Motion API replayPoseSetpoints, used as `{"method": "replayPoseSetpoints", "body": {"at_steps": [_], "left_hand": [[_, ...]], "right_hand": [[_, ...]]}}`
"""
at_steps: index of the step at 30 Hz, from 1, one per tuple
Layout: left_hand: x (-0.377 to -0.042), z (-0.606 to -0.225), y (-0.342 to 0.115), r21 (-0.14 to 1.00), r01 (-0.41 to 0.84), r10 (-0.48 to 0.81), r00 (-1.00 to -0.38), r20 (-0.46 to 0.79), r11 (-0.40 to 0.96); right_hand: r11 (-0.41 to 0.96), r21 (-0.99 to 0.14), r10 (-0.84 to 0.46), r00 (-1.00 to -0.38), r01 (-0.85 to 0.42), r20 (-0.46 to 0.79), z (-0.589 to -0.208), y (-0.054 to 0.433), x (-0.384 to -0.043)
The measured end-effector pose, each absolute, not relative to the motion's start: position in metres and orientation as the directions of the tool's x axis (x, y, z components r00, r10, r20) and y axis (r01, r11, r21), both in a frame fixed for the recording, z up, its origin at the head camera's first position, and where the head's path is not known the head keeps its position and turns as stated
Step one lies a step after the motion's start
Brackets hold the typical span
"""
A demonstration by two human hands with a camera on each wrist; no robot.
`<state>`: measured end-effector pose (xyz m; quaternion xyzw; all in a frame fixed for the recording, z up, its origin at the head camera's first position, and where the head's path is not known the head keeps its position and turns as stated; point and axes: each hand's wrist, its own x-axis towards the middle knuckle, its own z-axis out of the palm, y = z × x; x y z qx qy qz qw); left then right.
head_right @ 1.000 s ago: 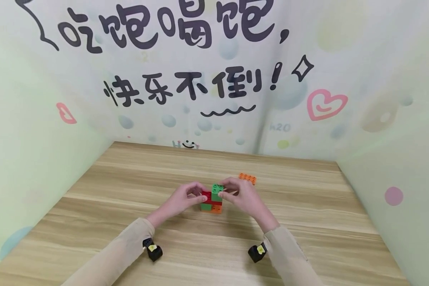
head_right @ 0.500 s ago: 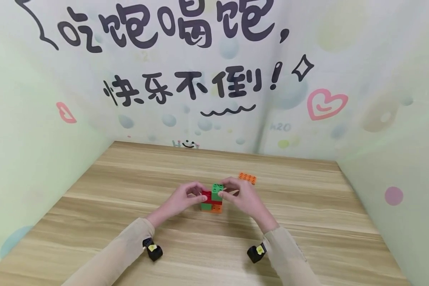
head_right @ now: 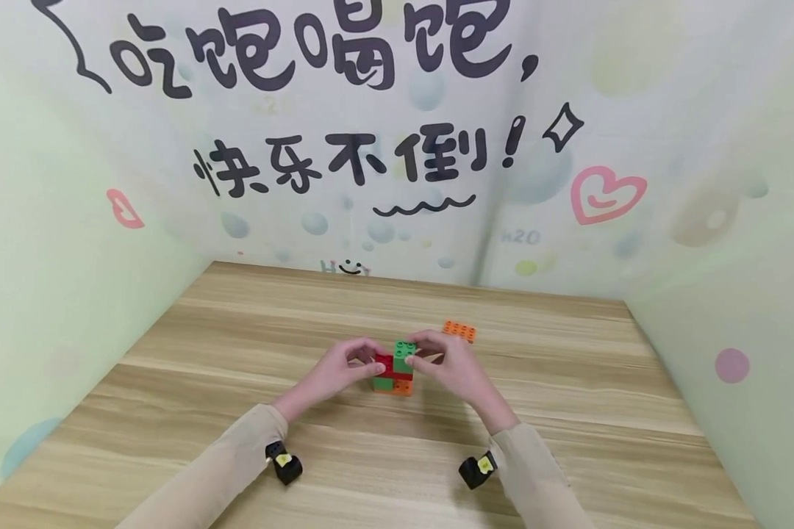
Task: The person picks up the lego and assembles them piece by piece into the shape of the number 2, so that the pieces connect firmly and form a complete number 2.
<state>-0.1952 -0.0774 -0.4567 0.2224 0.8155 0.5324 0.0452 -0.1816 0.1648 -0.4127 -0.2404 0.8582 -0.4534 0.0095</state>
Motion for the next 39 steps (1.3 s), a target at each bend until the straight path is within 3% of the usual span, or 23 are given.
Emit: {"method": "replayPoseSetpoints", "body": {"at_steps": [6, 16, 39], "left_hand": [[-0.195, -0.457, -0.078, 0.889, 0.312, 0.413, -0.897, 0.159, 0.336], [-0.195, -0.457, -0.078, 0.891, 0.298, 0.411, -0.900, 0.143, 0.343], [-0.193, -0.456, -0.078, 0.889, 0.298, 0.406, -0.903, 0.144, 0.348]], "right_hand": [[0.449, -0.754, -0.458, -0.848, -0.480, 0.267, -0.406, 0.171, -0.189], [0.555, -0.662, -0.391, -0.860, -0.504, 0.327, -0.392, 0.189, -0.212], [0.643, -0.647, -0.259, -0.912, -0.409, 0.319, -0.417, 0.219, -0.248]]}}
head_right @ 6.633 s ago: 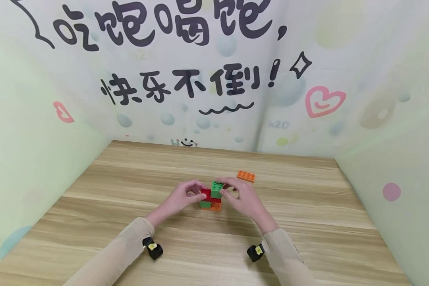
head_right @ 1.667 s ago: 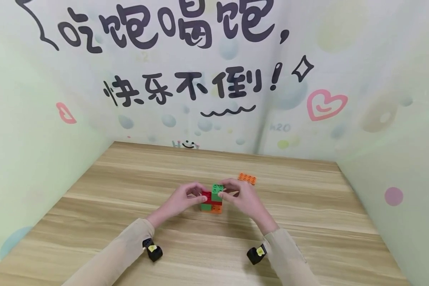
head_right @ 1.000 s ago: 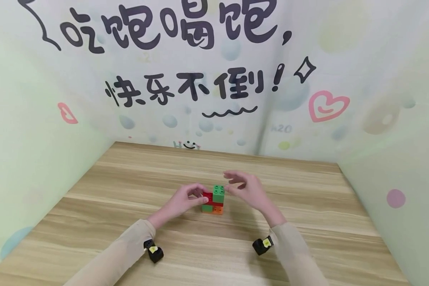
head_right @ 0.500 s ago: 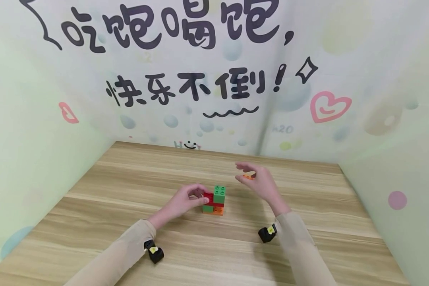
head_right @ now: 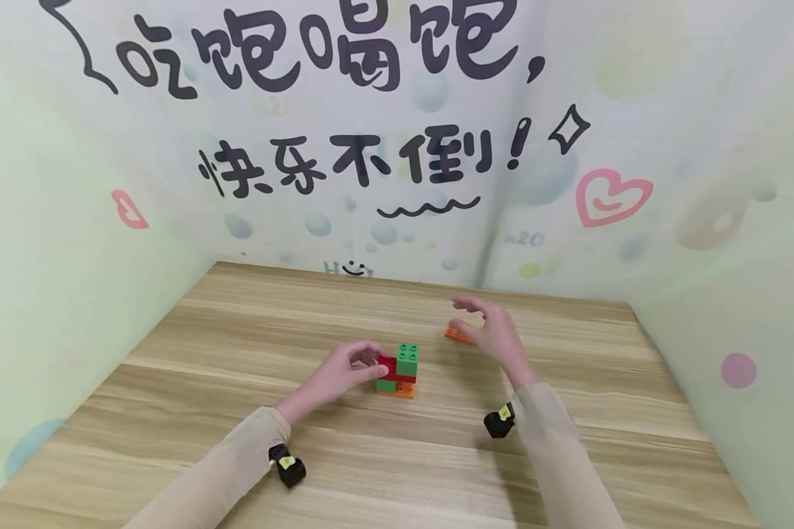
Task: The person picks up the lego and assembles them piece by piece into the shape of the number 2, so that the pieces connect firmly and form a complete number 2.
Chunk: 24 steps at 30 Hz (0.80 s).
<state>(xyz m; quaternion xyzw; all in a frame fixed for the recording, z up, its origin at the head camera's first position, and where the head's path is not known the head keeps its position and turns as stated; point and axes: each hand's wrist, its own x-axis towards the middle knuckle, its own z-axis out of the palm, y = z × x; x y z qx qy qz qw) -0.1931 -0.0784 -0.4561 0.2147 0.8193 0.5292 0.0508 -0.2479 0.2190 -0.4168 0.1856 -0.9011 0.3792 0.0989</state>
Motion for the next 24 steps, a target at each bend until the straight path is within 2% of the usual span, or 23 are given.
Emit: {"method": "replayPoseSetpoints", "body": {"at_steps": [14, 24], "left_hand": [[-0.195, -0.455, -0.078, 0.894, 0.298, 0.417, -0.898, 0.144, 0.334], [-0.196, -0.458, -0.076, 0.891, 0.296, 0.416, -0.899, 0.138, 0.343]], "right_hand": [[0.631, -0.651, -0.287, -0.906, -0.422, 0.310, -0.445, 0.236, -0.266], [0.642, -0.660, -0.303, -0.920, -0.390, 0.249, -0.459, 0.242, -0.273]]}}
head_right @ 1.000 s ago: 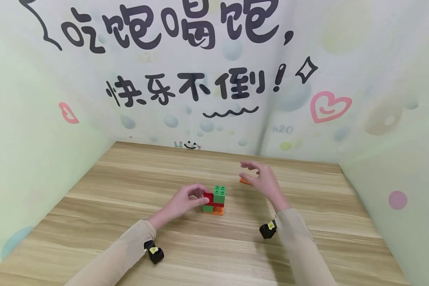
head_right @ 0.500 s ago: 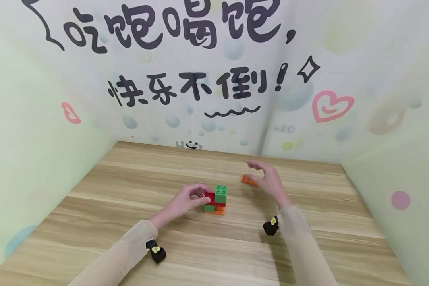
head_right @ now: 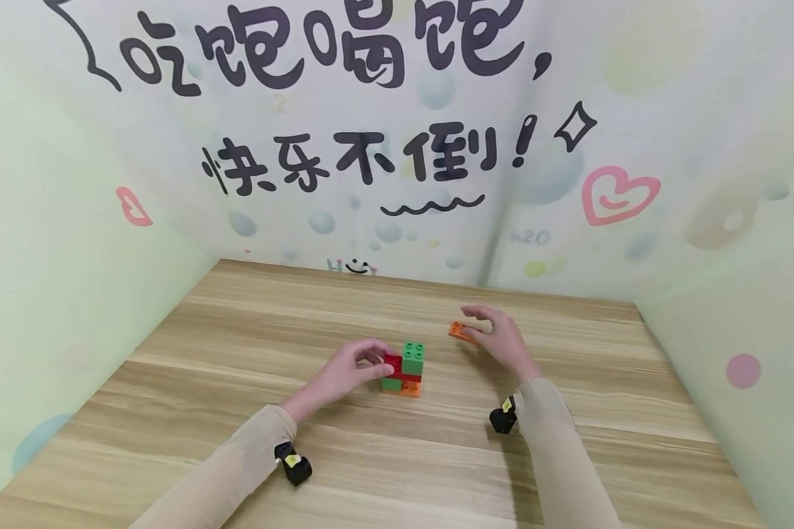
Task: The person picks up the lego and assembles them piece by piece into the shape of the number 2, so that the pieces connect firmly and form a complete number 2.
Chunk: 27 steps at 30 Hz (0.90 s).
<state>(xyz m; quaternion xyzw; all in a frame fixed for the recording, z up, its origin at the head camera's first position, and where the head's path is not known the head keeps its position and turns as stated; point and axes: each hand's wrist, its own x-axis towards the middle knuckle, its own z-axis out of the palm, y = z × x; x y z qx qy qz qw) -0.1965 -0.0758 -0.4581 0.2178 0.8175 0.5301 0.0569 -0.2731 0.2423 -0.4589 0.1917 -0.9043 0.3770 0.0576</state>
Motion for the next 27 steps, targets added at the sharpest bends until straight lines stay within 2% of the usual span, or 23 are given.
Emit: {"method": "replayPoseSetpoints", "body": {"at_steps": [8, 27], "left_hand": [[-0.197, -0.459, -0.077, 0.894, 0.297, 0.423, -0.896, 0.138, 0.337], [-0.197, -0.461, -0.077, 0.884, 0.318, 0.437, -0.887, 0.150, 0.344]], "right_hand": [[0.656, -0.651, -0.339, -0.920, -0.382, 0.197, -0.466, 0.246, -0.275], [0.757, -0.572, -0.291, -0.947, -0.316, 0.139, -0.472, 0.246, -0.275]]}}
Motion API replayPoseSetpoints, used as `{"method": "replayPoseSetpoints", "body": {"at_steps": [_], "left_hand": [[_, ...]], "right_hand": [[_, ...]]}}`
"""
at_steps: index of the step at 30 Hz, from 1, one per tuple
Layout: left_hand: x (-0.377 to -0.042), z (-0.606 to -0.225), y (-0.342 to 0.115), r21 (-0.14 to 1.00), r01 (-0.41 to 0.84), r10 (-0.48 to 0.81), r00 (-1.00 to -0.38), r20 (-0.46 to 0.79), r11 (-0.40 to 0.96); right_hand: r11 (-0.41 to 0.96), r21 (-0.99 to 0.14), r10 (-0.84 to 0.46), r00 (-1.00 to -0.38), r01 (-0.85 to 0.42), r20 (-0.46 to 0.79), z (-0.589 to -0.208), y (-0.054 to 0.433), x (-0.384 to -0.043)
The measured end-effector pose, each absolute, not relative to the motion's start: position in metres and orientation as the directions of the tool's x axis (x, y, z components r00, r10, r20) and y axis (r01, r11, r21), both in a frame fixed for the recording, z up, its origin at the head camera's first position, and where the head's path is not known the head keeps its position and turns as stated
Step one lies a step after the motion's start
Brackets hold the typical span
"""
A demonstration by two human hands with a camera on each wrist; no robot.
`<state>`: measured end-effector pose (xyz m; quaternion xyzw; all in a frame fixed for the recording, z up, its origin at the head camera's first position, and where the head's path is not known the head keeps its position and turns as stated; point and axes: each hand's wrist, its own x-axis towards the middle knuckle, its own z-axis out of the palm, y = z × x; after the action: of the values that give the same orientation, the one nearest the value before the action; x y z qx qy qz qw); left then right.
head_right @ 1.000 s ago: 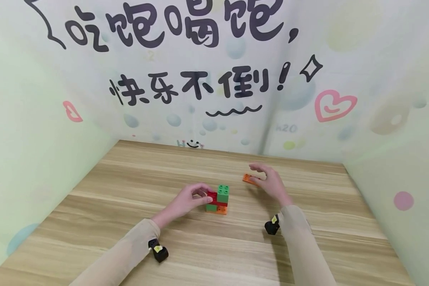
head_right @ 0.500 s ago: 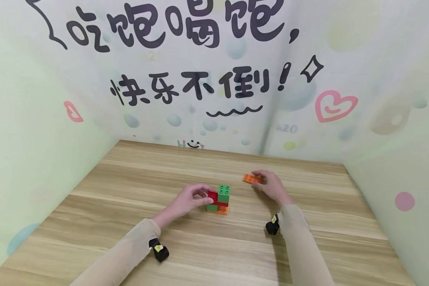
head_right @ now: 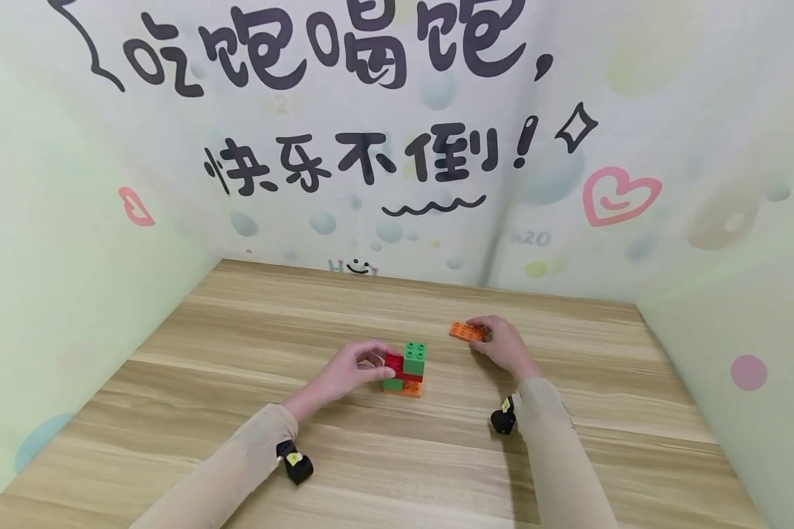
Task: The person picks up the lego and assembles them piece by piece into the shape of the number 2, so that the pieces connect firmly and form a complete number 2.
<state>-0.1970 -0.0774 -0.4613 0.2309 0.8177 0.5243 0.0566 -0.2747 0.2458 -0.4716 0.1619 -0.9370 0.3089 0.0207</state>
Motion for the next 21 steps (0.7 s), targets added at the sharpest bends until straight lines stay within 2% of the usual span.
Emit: {"method": "replayPoseSetpoints", "body": {"at_steps": [21], "left_hand": [[-0.1968, -0.4616, -0.0783, 0.896, 0.301, 0.439, -0.888, 0.139, 0.326]], "right_hand": [[0.759, -0.577, -0.262, -0.953, -0.301, 0.152, -0.4707, 0.2455, -0.2709]]}}
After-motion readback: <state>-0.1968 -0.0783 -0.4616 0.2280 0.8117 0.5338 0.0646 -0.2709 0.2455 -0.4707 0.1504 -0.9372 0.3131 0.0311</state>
